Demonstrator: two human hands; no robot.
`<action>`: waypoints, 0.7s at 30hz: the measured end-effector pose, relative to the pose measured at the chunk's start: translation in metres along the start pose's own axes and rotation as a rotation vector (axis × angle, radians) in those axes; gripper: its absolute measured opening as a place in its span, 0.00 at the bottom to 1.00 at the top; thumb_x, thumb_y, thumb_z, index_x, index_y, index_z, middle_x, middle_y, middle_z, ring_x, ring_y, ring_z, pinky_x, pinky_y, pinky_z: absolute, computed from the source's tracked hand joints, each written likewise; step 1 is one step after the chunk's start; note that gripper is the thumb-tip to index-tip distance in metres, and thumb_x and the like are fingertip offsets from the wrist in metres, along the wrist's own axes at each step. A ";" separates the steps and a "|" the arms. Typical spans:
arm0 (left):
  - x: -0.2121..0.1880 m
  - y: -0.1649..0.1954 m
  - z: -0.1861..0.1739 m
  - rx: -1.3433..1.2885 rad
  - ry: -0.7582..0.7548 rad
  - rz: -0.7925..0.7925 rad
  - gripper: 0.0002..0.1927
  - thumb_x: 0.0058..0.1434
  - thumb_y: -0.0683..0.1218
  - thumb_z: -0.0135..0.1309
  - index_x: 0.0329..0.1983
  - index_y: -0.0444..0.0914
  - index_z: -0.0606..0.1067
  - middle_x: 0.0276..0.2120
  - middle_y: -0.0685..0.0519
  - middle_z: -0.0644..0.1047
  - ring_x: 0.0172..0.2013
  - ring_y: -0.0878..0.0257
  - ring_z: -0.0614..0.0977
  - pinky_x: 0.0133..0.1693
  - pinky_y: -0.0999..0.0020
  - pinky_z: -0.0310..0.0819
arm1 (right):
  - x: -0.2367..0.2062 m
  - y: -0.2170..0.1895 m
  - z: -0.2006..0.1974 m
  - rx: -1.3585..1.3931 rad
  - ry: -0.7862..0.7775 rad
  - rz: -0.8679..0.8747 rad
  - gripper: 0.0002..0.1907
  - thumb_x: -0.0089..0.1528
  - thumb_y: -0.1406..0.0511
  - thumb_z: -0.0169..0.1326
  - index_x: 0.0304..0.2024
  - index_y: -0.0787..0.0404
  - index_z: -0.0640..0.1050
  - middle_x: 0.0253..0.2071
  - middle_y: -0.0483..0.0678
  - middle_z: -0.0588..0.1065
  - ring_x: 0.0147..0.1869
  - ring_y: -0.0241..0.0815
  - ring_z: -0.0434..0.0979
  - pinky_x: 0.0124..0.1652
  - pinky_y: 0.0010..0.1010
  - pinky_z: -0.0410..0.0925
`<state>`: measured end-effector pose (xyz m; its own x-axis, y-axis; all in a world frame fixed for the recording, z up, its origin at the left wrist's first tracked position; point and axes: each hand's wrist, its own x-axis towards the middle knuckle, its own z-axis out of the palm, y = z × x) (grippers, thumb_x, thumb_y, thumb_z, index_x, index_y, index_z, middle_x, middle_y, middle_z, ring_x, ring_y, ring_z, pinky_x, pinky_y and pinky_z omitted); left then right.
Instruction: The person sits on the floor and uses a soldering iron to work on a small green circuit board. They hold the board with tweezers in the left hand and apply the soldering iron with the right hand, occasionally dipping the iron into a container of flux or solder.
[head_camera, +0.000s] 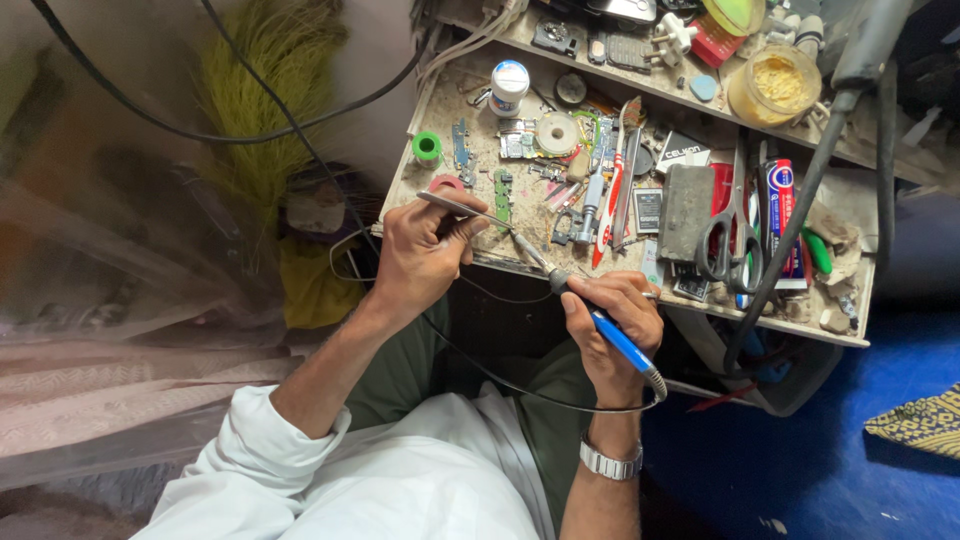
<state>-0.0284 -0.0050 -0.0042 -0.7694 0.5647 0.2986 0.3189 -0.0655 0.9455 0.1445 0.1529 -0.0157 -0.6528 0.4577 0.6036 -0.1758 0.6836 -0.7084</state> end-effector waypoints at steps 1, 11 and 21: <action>0.000 0.000 0.000 0.002 0.001 0.007 0.04 0.65 0.37 0.60 0.43 0.33 0.79 0.26 0.56 0.78 0.22 0.72 0.78 0.21 0.76 0.70 | 0.000 0.000 0.000 0.000 0.001 0.002 0.08 0.57 0.72 0.65 0.39 0.64 0.82 0.36 0.48 0.80 0.43 0.42 0.79 0.54 0.30 0.67; 0.000 0.002 -0.001 0.006 -0.001 -0.014 0.04 0.65 0.37 0.60 0.42 0.33 0.79 0.26 0.56 0.78 0.21 0.72 0.78 0.20 0.77 0.69 | 0.000 0.000 0.001 -0.002 0.003 -0.005 0.08 0.57 0.72 0.65 0.40 0.64 0.82 0.36 0.48 0.80 0.43 0.41 0.79 0.56 0.31 0.66; 0.000 0.000 -0.001 -0.003 -0.002 0.011 0.04 0.65 0.37 0.59 0.43 0.33 0.78 0.26 0.56 0.78 0.22 0.72 0.78 0.21 0.77 0.70 | -0.001 0.001 0.001 0.000 0.004 0.008 0.08 0.57 0.72 0.65 0.39 0.64 0.83 0.36 0.48 0.81 0.43 0.41 0.79 0.55 0.30 0.66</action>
<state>-0.0287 -0.0055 -0.0040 -0.7647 0.5659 0.3083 0.3252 -0.0743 0.9427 0.1442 0.1528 -0.0178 -0.6511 0.4656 0.5994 -0.1706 0.6798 -0.7133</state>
